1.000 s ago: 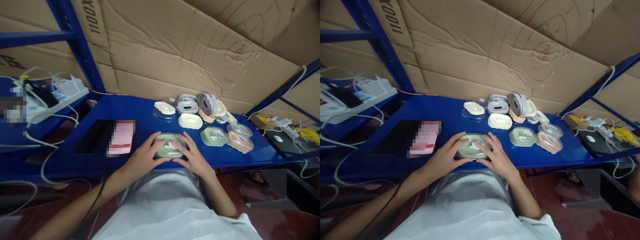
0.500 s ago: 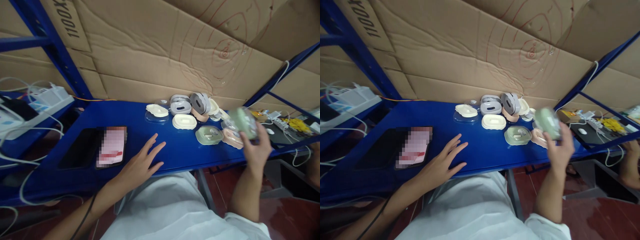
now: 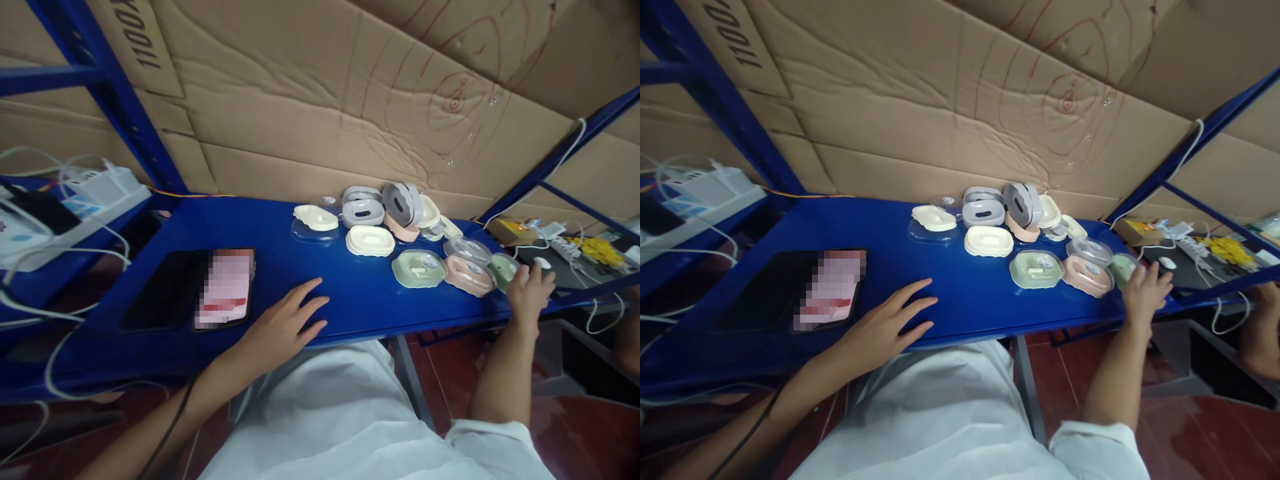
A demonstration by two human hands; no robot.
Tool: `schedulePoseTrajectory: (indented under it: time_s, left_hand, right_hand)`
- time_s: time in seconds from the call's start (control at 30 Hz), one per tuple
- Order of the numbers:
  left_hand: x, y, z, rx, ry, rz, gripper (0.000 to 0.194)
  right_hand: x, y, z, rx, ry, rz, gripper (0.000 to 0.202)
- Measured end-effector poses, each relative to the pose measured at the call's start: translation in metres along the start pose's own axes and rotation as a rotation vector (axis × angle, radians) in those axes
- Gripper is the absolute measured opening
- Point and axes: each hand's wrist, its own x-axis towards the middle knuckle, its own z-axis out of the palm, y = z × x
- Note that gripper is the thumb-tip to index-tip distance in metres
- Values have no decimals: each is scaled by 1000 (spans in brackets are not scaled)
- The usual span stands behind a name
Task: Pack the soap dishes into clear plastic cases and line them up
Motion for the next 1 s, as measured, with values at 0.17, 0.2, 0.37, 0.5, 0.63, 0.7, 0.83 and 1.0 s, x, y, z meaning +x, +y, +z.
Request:
schedulePoseTrajectory:
  time_s: [0.17,0.2,0.37,0.5,0.63,0.7,0.83,1.0]
  left_hand:
    - [0,0,-1,4,-17,10,36]
    - [0,0,0,2,-17,11,35]
    - [0,-1,1,-28,-8,22,33]
    - [0,-1,0,-28,3,25,33]
    - [1,0,-1,-12,3,32,32]
    - [0,0,-1,-19,7,28,32]
    - [0,0,-1,-23,5,26,33]
    - [1,1,-3,0,-10,37,32]
  right_hand:
    - [-23,-58,7,-92,-209,-237,75]
    - [-26,-66,11,-135,-266,-259,78]
    - [-10,-78,28,-209,-348,-233,76]
    - [19,-68,37,-196,-359,-276,72]
    - [39,-65,41,-111,-317,-340,67]
    - [36,-70,39,-47,-248,-382,67]
    - [-13,-96,22,112,-274,-572,63]
    - [-97,-126,-3,204,-544,-1015,55]
